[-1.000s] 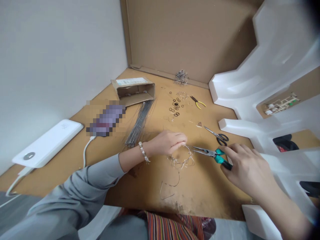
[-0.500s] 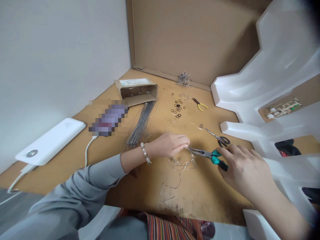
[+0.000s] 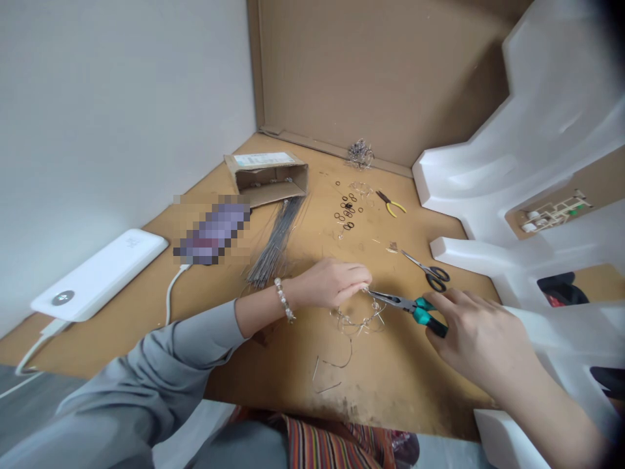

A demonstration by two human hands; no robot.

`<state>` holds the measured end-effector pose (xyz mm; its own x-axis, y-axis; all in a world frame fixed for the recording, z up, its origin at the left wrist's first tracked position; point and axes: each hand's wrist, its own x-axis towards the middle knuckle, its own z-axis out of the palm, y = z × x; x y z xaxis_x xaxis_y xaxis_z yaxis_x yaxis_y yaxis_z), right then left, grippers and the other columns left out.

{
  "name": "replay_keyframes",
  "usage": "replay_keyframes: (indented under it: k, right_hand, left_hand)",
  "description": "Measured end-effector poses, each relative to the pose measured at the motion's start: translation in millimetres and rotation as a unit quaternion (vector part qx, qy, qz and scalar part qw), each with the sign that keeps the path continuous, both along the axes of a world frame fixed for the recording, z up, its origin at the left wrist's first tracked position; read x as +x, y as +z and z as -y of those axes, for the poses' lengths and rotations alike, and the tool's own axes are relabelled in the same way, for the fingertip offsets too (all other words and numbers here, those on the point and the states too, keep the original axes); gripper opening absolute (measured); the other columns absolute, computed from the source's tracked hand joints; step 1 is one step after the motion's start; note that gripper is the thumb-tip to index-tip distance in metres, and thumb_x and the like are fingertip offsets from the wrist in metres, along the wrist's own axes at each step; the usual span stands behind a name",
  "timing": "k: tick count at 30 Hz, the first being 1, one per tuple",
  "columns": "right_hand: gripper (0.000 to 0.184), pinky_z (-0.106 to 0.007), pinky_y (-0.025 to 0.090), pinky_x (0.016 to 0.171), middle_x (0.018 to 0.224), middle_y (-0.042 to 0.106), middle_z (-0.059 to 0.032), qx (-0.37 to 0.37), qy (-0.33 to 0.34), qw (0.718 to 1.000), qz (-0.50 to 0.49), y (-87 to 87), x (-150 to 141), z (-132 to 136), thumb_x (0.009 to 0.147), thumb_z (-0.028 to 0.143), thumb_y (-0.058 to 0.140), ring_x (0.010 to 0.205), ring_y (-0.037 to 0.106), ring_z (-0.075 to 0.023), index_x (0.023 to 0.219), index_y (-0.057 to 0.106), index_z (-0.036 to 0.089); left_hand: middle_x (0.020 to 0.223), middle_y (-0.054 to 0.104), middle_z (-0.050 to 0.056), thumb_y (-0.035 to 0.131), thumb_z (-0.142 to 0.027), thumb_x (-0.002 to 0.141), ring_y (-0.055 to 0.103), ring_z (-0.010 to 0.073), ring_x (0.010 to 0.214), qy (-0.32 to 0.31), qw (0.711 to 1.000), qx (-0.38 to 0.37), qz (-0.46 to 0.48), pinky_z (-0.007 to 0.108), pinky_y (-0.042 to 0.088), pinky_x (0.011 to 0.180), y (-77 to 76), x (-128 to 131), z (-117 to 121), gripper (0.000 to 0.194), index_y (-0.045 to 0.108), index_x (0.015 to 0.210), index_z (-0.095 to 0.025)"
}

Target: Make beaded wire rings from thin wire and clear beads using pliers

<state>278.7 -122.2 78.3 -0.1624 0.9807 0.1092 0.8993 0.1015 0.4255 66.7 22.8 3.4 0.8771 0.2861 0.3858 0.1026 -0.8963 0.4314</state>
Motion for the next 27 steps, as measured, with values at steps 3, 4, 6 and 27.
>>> replay_keyframes:
  k: [3,4,6,27]
  right_hand:
    - [0.008,-0.029,0.023,0.054,0.066,0.057,-0.0021,-0.008,-0.008,1.000,0.004,1.0,-0.3,0.5,0.069,0.024,0.055,0.055,0.052,-0.0175,0.077,0.059,0.022]
    - [0.009,-0.029,0.023,0.054,0.066,0.057,-0.0020,-0.009,-0.009,1.000,0.005,1.4,-0.6,0.5,0.069,0.024,0.055,0.055,0.052,-0.0176,0.077,0.059,0.022]
    - [0.008,-0.029,0.023,0.053,0.065,0.057,-0.0019,-0.008,-0.009,1.000,0.006,2.1,-1.1,0.6,0.069,0.025,0.056,0.055,0.053,-0.0178,0.076,0.058,0.022]
    - [0.018,-0.026,0.019,0.046,0.057,0.059,-0.0005,-0.099,-0.079,0.990,-0.064,5.3,1.5,4.6,0.071,0.026,0.049,0.050,0.054,-0.0176,0.083,0.062,0.026]
  left_hand:
    - [0.087,0.063,0.002,0.034,-0.023,0.095,0.055,0.0122,0.074,-0.003,1.000,0.003,0.001,0.024,0.036,0.065,1.0,-0.6,0.6,0.023,0.056,0.092,-0.016]
    - [0.087,0.063,0.002,0.034,-0.024,0.095,0.055,0.0122,0.074,-0.003,1.000,0.005,0.001,0.024,0.036,0.065,1.1,-0.7,0.7,0.023,0.056,0.092,-0.016]
    - [0.086,0.063,0.002,0.033,-0.024,0.095,0.055,0.0122,0.074,-0.001,1.000,0.007,0.003,0.024,0.036,0.065,1.2,-1.0,0.7,0.024,0.056,0.091,-0.017]
    - [0.085,0.063,0.003,0.033,-0.023,0.095,0.056,0.0120,0.073,-0.009,1.000,0.025,0.013,0.024,0.039,0.066,3.7,-0.8,5.8,0.025,0.057,0.092,-0.016]
